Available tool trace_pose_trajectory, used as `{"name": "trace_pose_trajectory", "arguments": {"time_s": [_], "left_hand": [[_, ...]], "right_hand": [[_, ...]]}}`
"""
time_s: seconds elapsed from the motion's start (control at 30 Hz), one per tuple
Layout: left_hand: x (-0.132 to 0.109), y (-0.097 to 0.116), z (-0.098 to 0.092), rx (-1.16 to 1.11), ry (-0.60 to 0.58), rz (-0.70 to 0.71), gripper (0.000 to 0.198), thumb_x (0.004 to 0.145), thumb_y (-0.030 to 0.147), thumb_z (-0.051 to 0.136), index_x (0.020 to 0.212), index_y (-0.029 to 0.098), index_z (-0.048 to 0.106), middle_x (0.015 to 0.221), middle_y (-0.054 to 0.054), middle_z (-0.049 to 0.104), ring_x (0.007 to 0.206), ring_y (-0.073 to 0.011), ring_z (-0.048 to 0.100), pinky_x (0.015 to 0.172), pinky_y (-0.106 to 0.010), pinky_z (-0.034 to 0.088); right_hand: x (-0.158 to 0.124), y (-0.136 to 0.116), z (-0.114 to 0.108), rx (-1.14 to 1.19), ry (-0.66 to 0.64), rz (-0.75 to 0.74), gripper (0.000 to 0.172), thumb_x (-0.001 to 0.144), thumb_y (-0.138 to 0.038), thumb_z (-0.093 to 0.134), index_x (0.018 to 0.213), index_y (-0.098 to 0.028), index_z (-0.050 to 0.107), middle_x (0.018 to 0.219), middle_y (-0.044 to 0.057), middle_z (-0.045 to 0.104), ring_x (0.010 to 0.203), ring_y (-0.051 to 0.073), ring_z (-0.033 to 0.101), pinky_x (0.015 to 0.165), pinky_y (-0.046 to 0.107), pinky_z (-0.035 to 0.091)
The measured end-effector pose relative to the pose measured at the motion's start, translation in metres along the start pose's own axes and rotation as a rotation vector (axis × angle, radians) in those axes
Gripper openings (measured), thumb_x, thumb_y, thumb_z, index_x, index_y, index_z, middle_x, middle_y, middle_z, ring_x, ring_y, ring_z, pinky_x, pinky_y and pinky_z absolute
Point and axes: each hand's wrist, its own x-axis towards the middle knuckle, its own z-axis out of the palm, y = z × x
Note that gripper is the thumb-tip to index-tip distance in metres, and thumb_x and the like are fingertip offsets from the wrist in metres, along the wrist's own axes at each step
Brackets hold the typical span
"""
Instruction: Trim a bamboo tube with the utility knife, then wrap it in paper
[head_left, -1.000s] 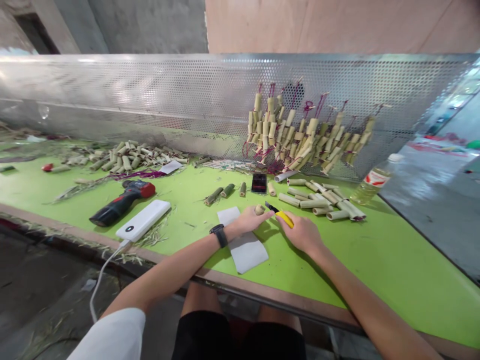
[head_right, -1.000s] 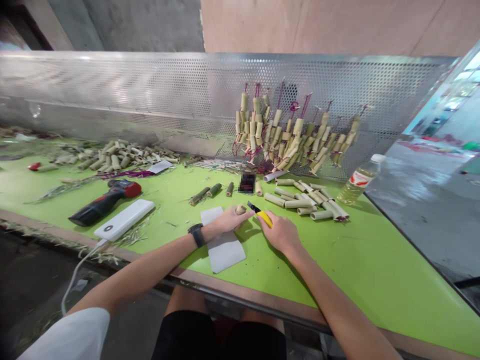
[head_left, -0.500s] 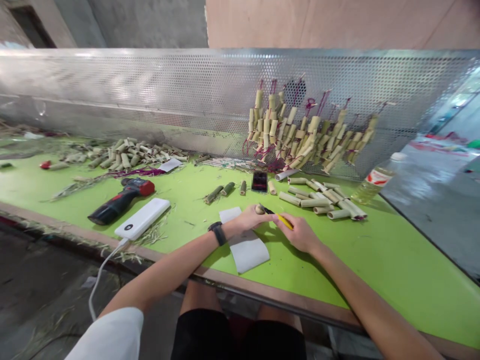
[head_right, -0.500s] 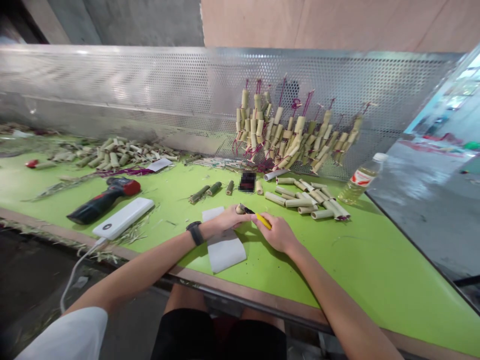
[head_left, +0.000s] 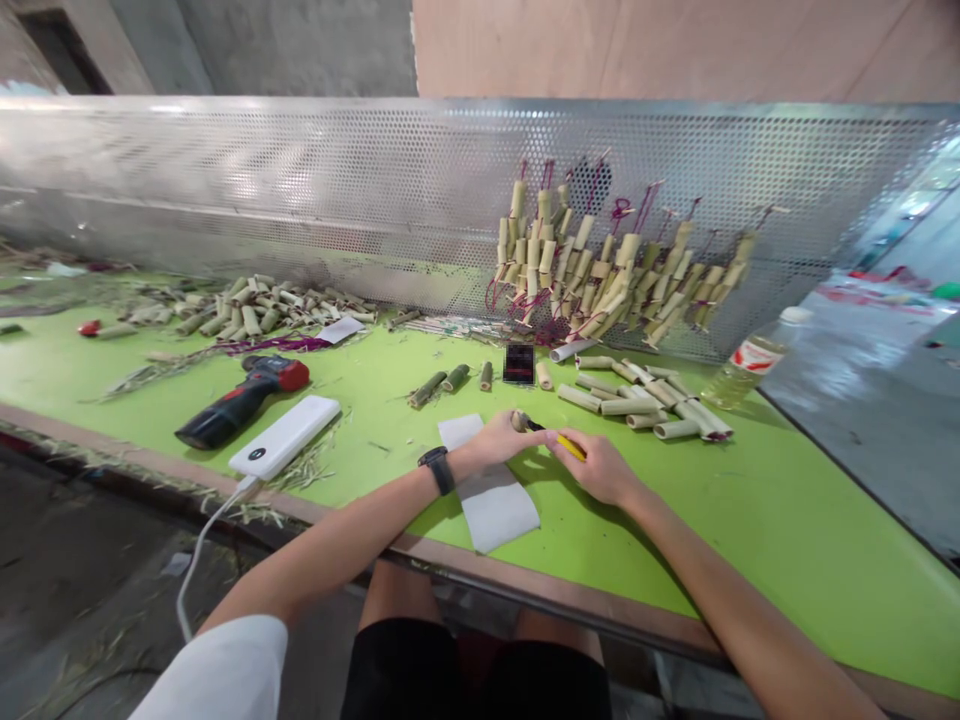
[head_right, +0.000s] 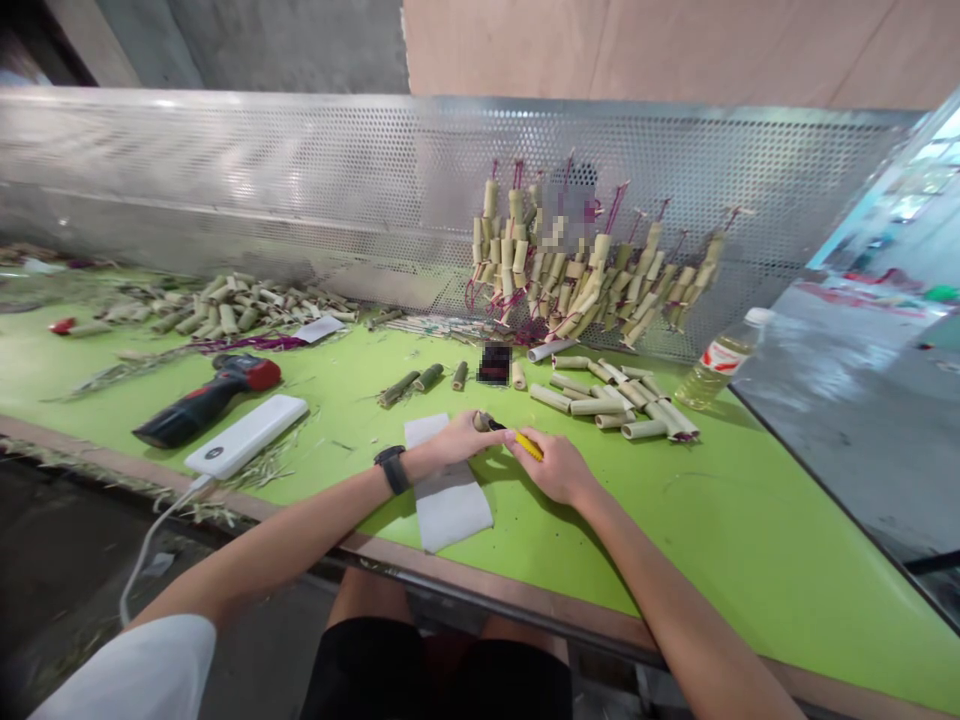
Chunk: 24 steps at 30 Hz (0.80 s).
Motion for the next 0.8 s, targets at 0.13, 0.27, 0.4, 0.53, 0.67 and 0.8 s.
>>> {"name": "trace_pose_trajectory", "arguments": {"time_s": [0.13, 0.27, 0.4, 0.53, 0.67, 0.8], "left_hand": [[-0.0002, -0.0002, -0.0005, 0.076, -0.023, 0.056, 0.059, 0.062, 0.067, 0.083, 0.062, 0.015, 0.055, 0.055, 0.006, 0.042, 0.051, -0.0065, 0.032, 0.047, -0.024, 0.024], [-0.0004, -0.0012, -0.0009, 0.1, -0.022, 0.05, 0.06, 0.062, 0.068, 0.082, 0.062, 0.017, 0.052, 0.055, 0.006, 0.041, 0.051, -0.0069, 0.031, 0.047, -0.025, 0.022], [-0.001, -0.0013, -0.0016, 0.102, -0.026, 0.041, 0.062, 0.06, 0.071, 0.081, 0.063, 0.017, 0.052, 0.056, 0.006, 0.042, 0.052, -0.0074, 0.031, 0.048, -0.025, 0.02], [-0.0009, -0.0018, -0.0022, 0.124, -0.017, 0.042, 0.063, 0.061, 0.072, 0.08, 0.063, 0.018, 0.049, 0.056, 0.006, 0.041, 0.052, -0.0075, 0.031, 0.048, -0.025, 0.02], [-0.0002, -0.003, -0.0023, 0.122, -0.001, 0.035, 0.061, 0.061, 0.07, 0.081, 0.064, 0.018, 0.05, 0.056, 0.006, 0.041, 0.052, -0.0077, 0.032, 0.048, -0.025, 0.02], [0.0001, -0.0032, -0.0015, 0.11, -0.011, 0.037, 0.062, 0.059, 0.071, 0.082, 0.064, 0.018, 0.05, 0.056, 0.006, 0.042, 0.052, -0.0076, 0.032, 0.048, -0.025, 0.021]], "right_hand": [[0.0005, -0.0004, -0.0007, 0.0, -0.002, 0.008, 0.053, 0.099, -0.064, 0.042, 0.108, -0.021, 0.073, 0.085, 0.007, 0.075, 0.064, 0.018, 0.061, 0.059, 0.029, 0.038], [-0.0001, -0.0015, -0.0021, 0.013, -0.011, 0.0, 0.053, 0.099, -0.063, 0.042, 0.103, -0.021, 0.073, 0.079, 0.005, 0.072, 0.061, 0.017, 0.058, 0.057, 0.029, 0.036], [0.0, -0.0003, -0.0023, 0.007, -0.012, -0.01, 0.052, 0.099, -0.063, 0.042, 0.1, -0.021, 0.072, 0.081, 0.005, 0.072, 0.065, 0.018, 0.059, 0.06, 0.03, 0.038], [0.0003, 0.0017, -0.0016, 0.006, -0.01, -0.017, 0.052, 0.099, -0.063, 0.042, 0.103, -0.021, 0.073, 0.084, 0.006, 0.074, 0.069, 0.02, 0.061, 0.063, 0.03, 0.041], [-0.0001, 0.0033, -0.0012, 0.007, -0.008, -0.037, 0.053, 0.099, -0.063, 0.041, 0.104, -0.022, 0.074, 0.082, 0.006, 0.073, 0.069, 0.02, 0.061, 0.064, 0.031, 0.042], [0.0002, 0.0044, -0.0012, 0.001, -0.007, -0.039, 0.053, 0.099, -0.063, 0.04, 0.105, -0.022, 0.074, 0.083, 0.006, 0.074, 0.069, 0.02, 0.062, 0.064, 0.031, 0.043]]}}
